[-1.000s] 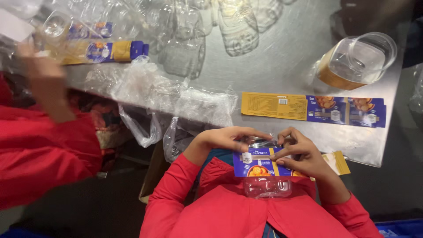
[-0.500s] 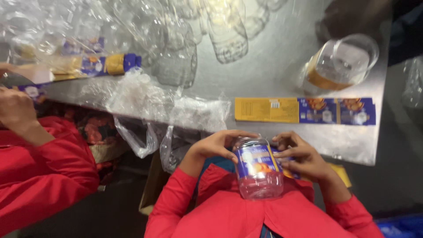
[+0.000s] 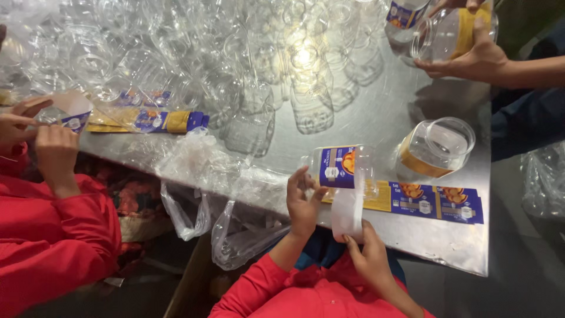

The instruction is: The person applies adhesive labels to clear plastic jars by hand. They peel a label from a strip, position it on the side of the jar, and press it down firmly to secure it.

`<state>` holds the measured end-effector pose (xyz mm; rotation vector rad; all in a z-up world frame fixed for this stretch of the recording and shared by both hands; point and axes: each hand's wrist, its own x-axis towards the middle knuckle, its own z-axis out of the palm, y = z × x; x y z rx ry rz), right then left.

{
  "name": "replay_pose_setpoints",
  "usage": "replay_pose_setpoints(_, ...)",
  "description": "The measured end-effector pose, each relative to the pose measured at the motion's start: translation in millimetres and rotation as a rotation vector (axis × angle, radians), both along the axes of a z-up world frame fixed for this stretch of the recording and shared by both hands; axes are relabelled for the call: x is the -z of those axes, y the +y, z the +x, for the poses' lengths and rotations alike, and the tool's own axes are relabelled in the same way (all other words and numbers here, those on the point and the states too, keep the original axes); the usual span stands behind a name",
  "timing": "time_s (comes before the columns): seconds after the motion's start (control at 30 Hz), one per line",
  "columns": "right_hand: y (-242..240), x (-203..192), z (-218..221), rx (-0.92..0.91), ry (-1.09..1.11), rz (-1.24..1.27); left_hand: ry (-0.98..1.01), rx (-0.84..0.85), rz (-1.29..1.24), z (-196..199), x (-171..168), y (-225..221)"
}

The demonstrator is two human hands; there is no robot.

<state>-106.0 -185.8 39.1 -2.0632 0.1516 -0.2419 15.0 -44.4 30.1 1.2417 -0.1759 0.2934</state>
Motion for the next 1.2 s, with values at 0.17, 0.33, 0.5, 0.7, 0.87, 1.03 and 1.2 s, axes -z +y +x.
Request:
replay_pose_setpoints(0.17, -3, -41, -2, 0.036, -0.298, -0.034, -0.183, -0.152, 0.426, -14, -42, 6)
replay_pose_setpoints(0.33, -27, -65, 6, -0.205, -0.791, -0.225, -0.165, 0.017, 0.444, -31, -87, 12)
replay_pose_setpoints(0.5, -45, -74, 15, -0.177, -0.846, -0.180, 0.067, 0.235, 0.595, -48, -109, 13)
replay_pose_setpoints(0.7, -45, -68, 25, -0.024, -0.693, -0.147, 0.217, 0.334, 0.508, -48, -110, 11)
replay_pose_setpoints(0.87, -43, -57, 34, 0.056, -0.585, -0.060, 0.180, 0.291, 0.553, -49, -112, 10)
replay_pose_setpoints(1.03, -37, -49, 43, -0.015, -0.371, 0.444, 0.021, 0.117, 0.675, -60, -123, 6)
replay_pose_setpoints(1.2, -19, -37, 36, -0.061, -0.127, 0.741, 0.048, 0.022, 0.844, -62, -131, 24)
